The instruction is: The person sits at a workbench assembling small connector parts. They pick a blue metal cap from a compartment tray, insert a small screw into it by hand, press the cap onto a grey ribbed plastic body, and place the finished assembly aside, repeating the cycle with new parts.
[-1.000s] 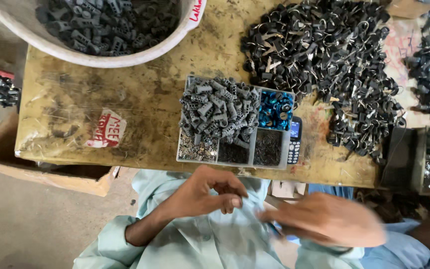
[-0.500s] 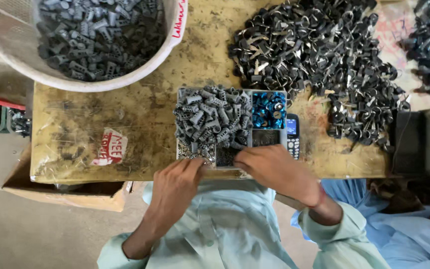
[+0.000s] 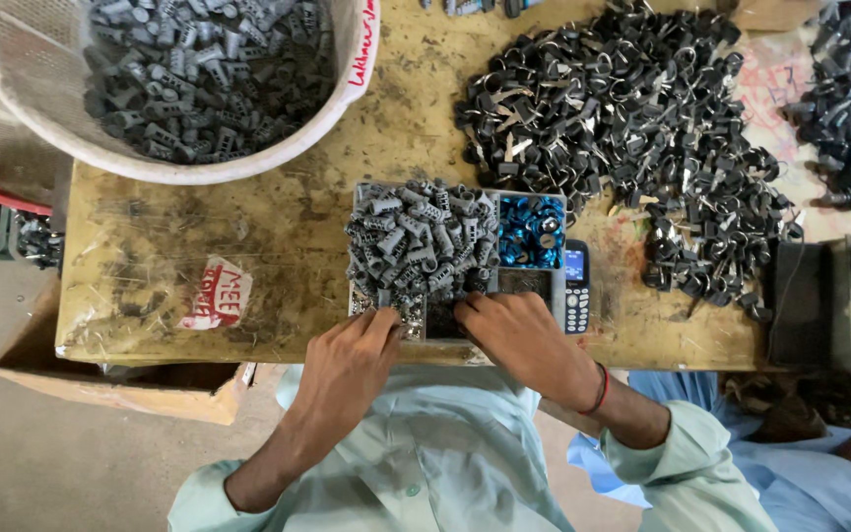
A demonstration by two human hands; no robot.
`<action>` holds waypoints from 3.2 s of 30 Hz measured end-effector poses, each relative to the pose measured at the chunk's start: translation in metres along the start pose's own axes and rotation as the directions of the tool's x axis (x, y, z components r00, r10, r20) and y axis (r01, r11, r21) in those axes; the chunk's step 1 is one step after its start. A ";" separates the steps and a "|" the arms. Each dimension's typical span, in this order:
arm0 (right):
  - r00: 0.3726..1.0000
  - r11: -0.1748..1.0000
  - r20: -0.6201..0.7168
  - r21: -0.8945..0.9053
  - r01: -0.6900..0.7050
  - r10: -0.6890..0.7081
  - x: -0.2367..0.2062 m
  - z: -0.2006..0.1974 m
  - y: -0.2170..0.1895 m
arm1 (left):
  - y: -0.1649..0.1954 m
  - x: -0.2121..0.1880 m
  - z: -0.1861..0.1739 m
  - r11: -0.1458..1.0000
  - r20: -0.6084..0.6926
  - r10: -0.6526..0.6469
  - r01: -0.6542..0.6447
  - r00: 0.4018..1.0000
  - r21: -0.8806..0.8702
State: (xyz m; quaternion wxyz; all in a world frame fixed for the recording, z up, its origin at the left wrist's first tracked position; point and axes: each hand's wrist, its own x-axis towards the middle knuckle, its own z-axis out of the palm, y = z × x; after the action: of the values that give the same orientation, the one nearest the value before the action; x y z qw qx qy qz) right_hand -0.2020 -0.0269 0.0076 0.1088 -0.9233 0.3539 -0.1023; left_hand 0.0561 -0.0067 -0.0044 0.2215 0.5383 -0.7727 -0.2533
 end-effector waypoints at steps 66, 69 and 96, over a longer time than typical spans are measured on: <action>0.908 0.830 -0.011 0.409 -0.379 0.420 0.017 -0.009 -0.016 | 0.000 -0.007 0.000 0.845 -0.048 -0.350 0.293 0.935 -0.448; 0.905 0.819 0.025 0.415 -0.395 0.424 0.016 -0.008 -0.017 | 0.001 -0.008 -0.003 0.906 -0.116 -0.246 0.185 0.962 -0.380; 0.858 0.494 0.073 0.792 -0.360 0.508 0.003 0.003 -0.025 | 0.009 -0.008 0.006 0.683 -0.002 -0.341 0.246 0.940 -0.688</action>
State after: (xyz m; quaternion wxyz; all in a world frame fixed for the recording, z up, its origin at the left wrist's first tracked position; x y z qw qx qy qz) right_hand -0.1835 -0.0106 0.0118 0.4912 -0.6486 0.5021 -0.2932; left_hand 0.0487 0.0045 -0.0042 0.4085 0.5522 -0.5139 -0.5139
